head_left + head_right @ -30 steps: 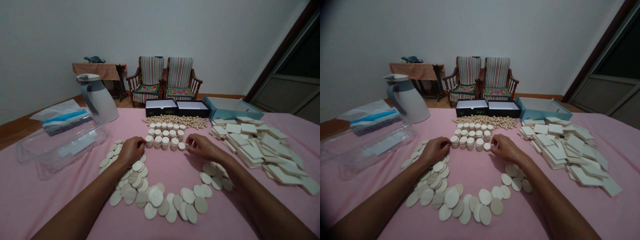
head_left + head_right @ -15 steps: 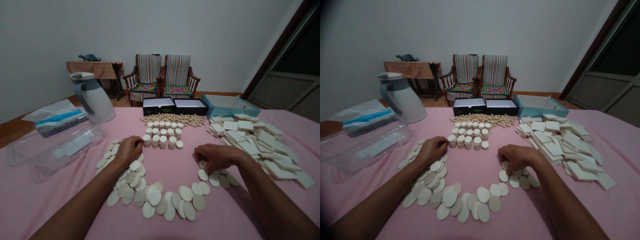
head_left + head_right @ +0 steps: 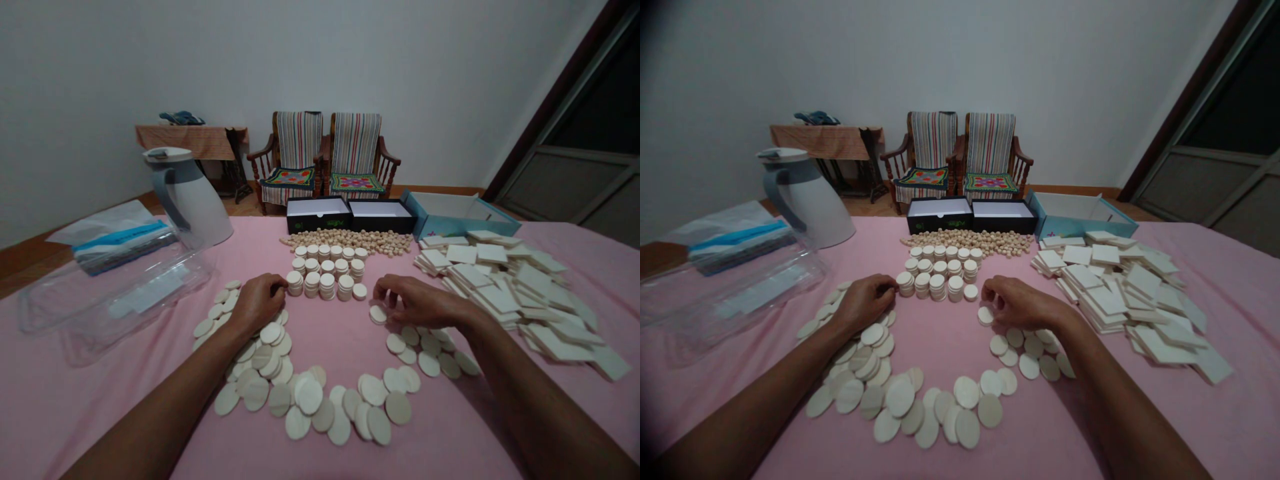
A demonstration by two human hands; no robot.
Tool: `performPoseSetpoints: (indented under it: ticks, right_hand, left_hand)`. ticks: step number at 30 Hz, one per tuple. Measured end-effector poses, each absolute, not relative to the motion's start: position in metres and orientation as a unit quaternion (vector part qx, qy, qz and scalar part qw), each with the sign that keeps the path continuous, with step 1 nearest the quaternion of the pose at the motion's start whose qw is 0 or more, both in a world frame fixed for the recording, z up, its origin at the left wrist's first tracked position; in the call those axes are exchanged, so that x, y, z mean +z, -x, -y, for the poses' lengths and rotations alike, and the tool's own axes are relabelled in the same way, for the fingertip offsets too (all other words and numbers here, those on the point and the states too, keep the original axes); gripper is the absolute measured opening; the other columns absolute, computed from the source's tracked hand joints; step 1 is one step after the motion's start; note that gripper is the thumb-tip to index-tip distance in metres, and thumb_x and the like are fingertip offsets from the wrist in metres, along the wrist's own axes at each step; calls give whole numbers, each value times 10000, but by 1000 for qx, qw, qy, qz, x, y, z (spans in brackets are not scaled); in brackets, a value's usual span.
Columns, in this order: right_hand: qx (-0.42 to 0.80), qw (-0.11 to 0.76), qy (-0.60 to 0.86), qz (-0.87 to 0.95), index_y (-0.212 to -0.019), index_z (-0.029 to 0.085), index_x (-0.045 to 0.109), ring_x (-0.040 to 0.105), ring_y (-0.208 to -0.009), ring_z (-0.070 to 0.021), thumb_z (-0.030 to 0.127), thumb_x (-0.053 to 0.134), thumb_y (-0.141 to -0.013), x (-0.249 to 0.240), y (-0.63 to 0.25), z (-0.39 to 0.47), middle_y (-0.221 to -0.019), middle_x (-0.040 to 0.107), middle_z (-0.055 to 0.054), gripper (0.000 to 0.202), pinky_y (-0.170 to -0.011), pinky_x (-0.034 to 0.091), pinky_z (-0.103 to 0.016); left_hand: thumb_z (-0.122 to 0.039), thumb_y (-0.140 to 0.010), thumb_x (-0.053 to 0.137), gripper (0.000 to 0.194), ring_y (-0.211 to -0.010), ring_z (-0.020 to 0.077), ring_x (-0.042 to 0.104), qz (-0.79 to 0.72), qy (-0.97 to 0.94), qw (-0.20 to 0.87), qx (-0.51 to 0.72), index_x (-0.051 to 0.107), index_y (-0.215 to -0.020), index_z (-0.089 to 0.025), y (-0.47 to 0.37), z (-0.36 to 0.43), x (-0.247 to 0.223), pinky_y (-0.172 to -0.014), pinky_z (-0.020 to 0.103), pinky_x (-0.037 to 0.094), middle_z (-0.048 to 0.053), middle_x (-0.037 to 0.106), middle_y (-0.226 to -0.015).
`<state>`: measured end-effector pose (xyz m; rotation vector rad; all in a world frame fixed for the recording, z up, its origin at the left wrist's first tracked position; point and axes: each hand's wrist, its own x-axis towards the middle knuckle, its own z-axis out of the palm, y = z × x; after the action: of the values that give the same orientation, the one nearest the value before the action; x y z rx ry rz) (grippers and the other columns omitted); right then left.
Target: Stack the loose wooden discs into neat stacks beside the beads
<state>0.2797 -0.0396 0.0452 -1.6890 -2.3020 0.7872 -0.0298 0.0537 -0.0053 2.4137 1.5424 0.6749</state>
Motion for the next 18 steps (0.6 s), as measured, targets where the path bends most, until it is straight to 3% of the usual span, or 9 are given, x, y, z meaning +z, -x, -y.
performPoseSetpoints:
  ticks: [4,8,15,18]
  right_hand:
    - [259,79,543,795,-1017,184,596,550,-791,-153,85,648,-625,39,-278,40,-949,582,-50,407,-670,441,-253]
    - [246,82,545,797,-967,181,601,543,-766,-154,104,645,-645,37,-279,38,-915,582,-46,334,-656,438,-259]
    - [161,255,584,753,-906,186,558,554,-719,-137,119,578,-710,32,-269,24,-874,586,-34,208,-604,431,-245]
    - [139,288,579,750,-906,190,552,546,-717,-133,141,584,-713,17,-262,17,-892,568,-32,201,-612,429,-246]
  left_hand:
    - [-215,-739,478,277,-764,193,647,-522,-816,99,228,710,-886,-185,29,-53,-4,-695,269,450,45,723,-875]
    - [-214,-738,474,283,-766,196,645,-522,-817,99,225,711,-890,-181,29,-52,-2,-694,271,449,50,722,-882]
    - [-220,-743,474,273,-788,193,643,-518,-820,99,225,706,-883,-188,29,-53,-4,-683,263,445,44,721,-896]
    - [-217,-741,476,267,-787,189,642,-520,-817,99,227,704,-878,-189,29,-53,-4,-676,257,443,42,720,-885]
